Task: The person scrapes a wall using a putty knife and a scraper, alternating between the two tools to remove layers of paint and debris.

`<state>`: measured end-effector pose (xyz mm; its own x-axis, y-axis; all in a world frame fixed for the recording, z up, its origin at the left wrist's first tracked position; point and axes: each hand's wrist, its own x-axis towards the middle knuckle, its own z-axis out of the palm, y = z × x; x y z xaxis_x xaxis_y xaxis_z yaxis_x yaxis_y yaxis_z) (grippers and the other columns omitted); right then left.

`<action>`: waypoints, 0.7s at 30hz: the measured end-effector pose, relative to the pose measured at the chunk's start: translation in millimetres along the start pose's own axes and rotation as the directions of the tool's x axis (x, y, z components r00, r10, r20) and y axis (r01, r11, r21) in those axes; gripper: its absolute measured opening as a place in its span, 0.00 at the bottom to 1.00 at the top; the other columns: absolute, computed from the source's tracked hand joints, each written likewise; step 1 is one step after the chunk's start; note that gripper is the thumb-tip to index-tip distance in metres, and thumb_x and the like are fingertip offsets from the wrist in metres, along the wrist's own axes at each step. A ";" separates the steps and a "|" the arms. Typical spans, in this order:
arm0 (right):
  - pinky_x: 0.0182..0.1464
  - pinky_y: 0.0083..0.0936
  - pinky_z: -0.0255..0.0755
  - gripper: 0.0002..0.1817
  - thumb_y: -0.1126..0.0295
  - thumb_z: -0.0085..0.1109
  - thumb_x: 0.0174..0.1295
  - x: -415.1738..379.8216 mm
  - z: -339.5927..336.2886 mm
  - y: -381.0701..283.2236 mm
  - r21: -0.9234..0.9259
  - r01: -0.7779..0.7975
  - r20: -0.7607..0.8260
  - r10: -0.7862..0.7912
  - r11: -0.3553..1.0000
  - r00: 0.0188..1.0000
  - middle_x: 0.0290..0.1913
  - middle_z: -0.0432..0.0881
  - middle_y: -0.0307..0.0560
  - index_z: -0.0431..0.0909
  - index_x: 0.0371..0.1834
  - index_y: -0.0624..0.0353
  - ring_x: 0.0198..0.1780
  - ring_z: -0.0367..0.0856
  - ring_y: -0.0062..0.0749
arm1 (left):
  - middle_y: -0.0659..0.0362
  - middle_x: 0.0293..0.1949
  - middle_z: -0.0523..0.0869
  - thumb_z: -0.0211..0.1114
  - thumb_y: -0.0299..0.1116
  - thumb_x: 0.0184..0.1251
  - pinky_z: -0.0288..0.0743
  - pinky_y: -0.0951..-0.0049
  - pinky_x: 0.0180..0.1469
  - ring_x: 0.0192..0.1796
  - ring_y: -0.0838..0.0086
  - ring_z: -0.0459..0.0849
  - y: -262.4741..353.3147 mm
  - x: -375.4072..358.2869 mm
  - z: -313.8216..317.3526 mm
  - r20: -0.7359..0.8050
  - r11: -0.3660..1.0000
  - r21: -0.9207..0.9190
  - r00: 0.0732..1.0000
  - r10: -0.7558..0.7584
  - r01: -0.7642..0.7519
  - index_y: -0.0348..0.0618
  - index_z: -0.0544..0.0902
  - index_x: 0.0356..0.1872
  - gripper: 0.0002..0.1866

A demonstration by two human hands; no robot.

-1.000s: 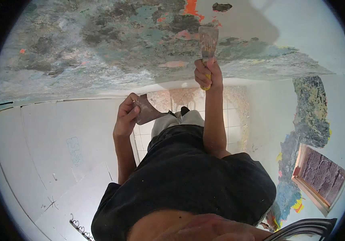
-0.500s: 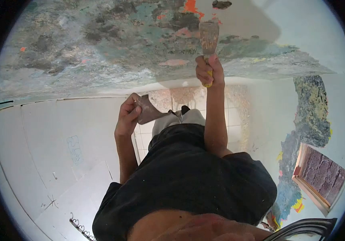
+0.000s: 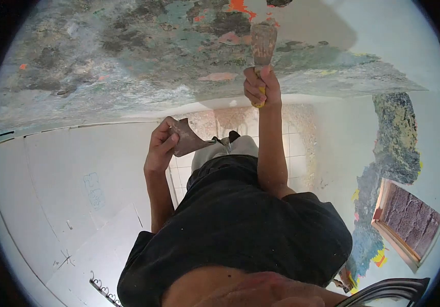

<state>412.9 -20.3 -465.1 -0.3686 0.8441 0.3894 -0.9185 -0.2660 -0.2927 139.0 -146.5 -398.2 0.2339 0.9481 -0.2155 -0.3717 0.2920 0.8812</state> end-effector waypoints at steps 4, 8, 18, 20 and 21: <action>0.08 0.10 0.57 0.20 0.55 0.52 0.72 9.6 8.8 0.3 -0.006 0.001 0.012 -0.001 1.000 1.000 0.19 0.61 0.32 0.68 0.61 0.53 0.10 0.57 0.11 | 0.70 0.31 0.77 0.65 0.32 0.67 0.63 0.85 0.35 0.32 0.88 0.72 0.2 -1.9 -2.9 0.005 1.000 0.000 1.000 0.022 -0.022 0.45 0.73 0.40 0.09; 0.08 0.10 0.57 0.23 0.55 0.53 0.71 -4.3 -10.0 3.4 -0.060 0.000 -0.046 -0.002 0.998 0.999 0.19 0.61 0.32 0.67 0.63 0.54 0.10 0.58 0.11 | 0.69 0.31 0.77 0.65 0.32 0.67 0.63 0.85 0.35 0.32 0.88 0.72 -5.0 -1.4 -7.6 0.014 0.999 0.016 0.999 -0.037 0.037 0.44 0.73 0.41 0.09; 0.08 0.10 0.58 0.26 0.55 0.52 0.71 -0.3 -1.0 1.9 0.002 0.008 -0.014 -0.008 1.000 1.000 0.19 0.62 0.32 0.63 0.67 0.53 0.10 0.60 0.11 | 0.70 0.30 0.76 0.66 0.33 0.67 0.61 0.83 0.34 0.31 0.88 0.70 -3.2 3.3 -6.5 0.056 1.000 0.001 0.998 -0.016 0.016 0.44 0.73 0.42 0.11; 0.08 0.10 0.58 0.25 0.55 0.52 0.71 -3.0 -9.8 2.3 -0.018 -0.007 -0.038 0.006 1.000 0.999 0.19 0.62 0.32 0.63 0.67 0.53 0.10 0.59 0.11 | 0.70 0.31 0.76 0.66 0.34 0.66 0.61 0.83 0.34 0.32 0.88 0.70 -5.8 -1.1 -7.8 0.054 0.999 0.003 0.998 -0.039 0.039 0.44 0.74 0.42 0.11; 0.08 0.11 0.58 0.25 0.55 0.52 0.71 -3.5 -5.7 3.7 -0.025 -0.003 -0.018 0.003 1.000 1.000 0.19 0.61 0.32 0.63 0.66 0.53 0.10 0.59 0.11 | 0.70 0.31 0.76 0.67 0.34 0.66 0.61 0.83 0.34 0.32 0.88 0.70 -4.8 -3.3 -8.2 0.048 0.999 0.011 0.998 -0.052 0.052 0.44 0.74 0.42 0.11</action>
<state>411.6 -21.5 -472.5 -0.3684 0.8516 0.3730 -0.9135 -0.2570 -0.3154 132.7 -150.0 -405.2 0.2954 0.9245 -0.2410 -0.3497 0.3394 0.8733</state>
